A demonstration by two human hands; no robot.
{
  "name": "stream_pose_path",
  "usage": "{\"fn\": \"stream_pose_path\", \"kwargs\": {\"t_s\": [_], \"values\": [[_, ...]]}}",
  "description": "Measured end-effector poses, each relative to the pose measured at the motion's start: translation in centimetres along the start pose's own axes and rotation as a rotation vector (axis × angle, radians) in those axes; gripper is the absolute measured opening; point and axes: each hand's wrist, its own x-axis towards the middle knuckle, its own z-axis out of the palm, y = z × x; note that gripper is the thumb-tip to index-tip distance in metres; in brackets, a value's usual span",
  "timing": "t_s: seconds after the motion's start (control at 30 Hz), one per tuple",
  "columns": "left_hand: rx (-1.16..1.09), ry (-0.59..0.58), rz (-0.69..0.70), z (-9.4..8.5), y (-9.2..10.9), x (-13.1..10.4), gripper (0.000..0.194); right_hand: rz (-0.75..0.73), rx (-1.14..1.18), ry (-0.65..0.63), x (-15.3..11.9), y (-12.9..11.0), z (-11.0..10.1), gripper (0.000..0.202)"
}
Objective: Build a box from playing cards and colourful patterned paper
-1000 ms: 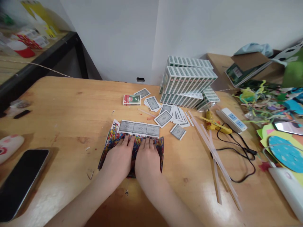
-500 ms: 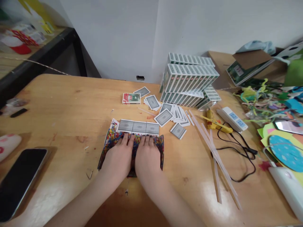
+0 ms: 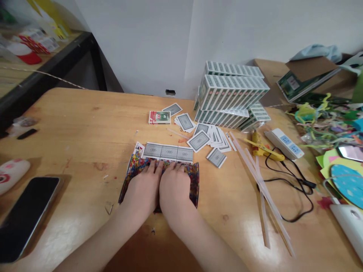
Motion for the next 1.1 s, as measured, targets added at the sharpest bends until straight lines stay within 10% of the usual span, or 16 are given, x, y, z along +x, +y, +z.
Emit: {"fn": "stream_pose_path", "kwargs": {"t_s": [1.1], "values": [[0.117,-0.034,-0.032,0.1,0.3,0.3,0.049,-0.005,-0.113,0.066,-0.2,-0.1,1.5,0.042]]}}
